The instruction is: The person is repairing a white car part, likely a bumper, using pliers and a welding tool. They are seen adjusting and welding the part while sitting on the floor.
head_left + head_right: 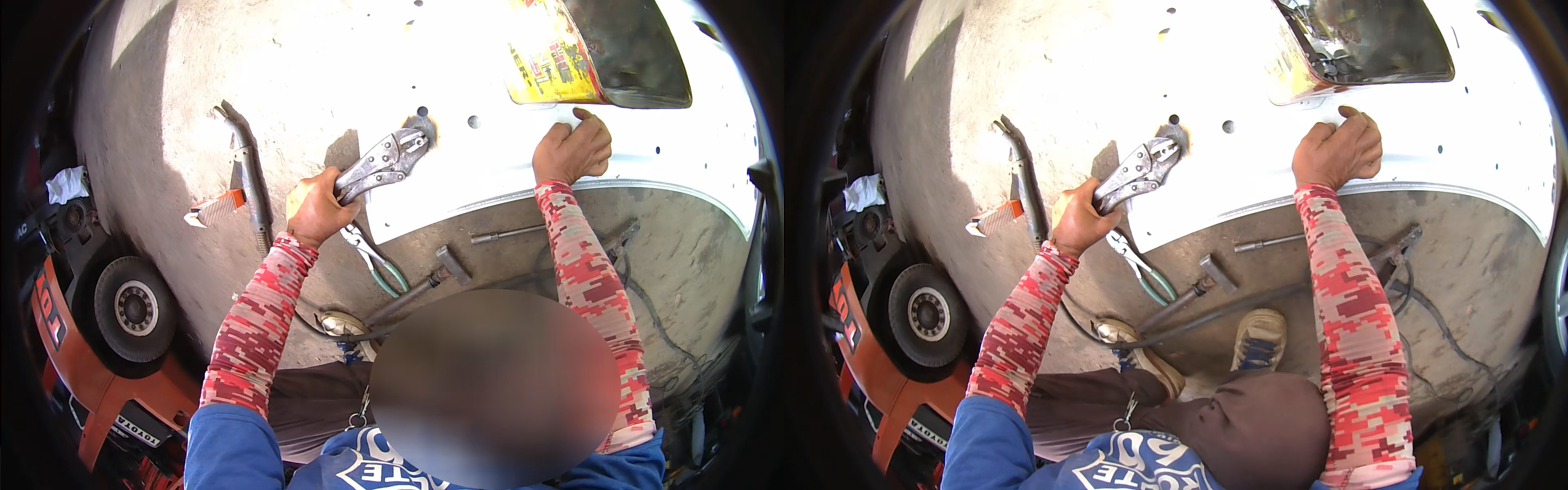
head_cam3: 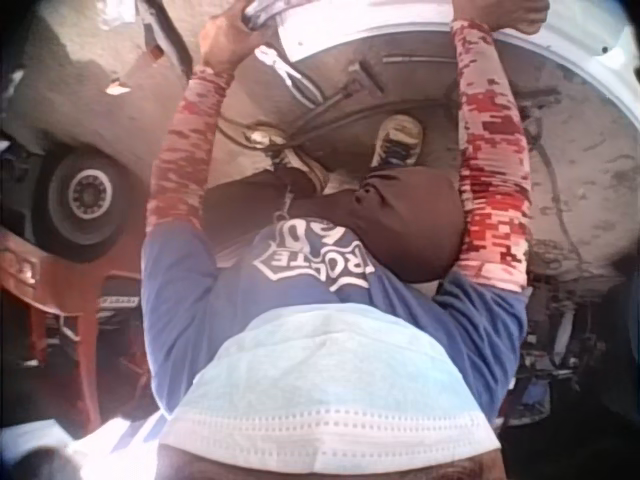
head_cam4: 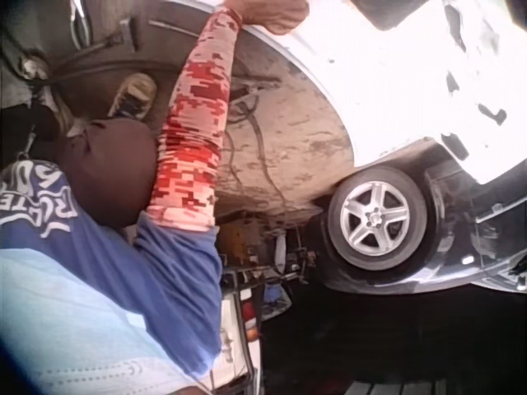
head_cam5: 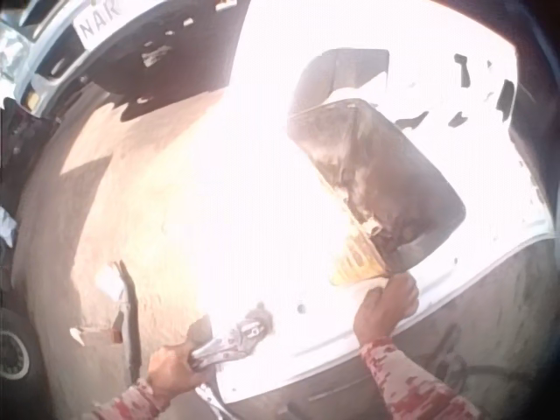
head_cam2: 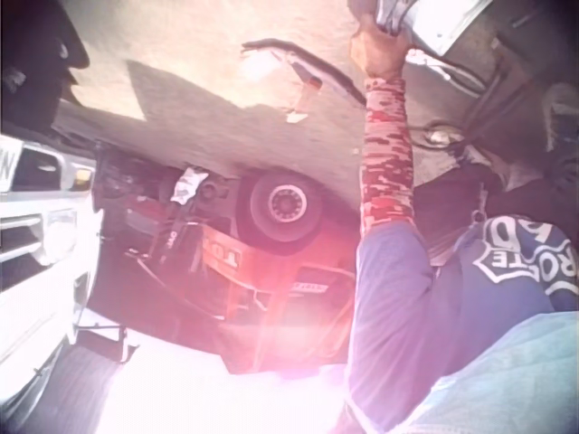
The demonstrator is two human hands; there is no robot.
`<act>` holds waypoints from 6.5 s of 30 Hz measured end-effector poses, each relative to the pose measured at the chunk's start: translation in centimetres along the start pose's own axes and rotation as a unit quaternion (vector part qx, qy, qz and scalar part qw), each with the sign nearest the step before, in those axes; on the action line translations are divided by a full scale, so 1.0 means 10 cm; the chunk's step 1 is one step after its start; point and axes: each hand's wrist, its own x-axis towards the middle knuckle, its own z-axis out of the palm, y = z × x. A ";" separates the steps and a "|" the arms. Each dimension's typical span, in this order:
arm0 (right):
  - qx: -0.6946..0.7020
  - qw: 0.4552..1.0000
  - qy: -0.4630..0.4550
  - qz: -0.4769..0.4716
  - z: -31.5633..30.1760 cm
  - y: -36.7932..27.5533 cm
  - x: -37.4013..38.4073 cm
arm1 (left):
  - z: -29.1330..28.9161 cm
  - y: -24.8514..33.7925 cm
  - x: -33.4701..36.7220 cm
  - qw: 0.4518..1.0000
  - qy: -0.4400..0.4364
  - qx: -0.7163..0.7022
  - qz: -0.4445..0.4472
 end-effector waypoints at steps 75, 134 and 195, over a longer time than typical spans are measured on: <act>-0.266 0.839 -0.384 -0.277 -0.68 0.16 0.17 | 0.57 0.89 -0.59 0.717 -0.195 -0.614 -0.266; -0.219 0.874 -0.360 -0.241 -0.59 0.20 0.08 | 0.58 1.31 -0.52 0.648 -0.240 -0.666 -0.281; 0.203 0.689 -0.664 -0.208 -1.51 -0.14 -2.07 | 0.81 0.38 -2.36 0.786 -0.038 -0.525 -0.323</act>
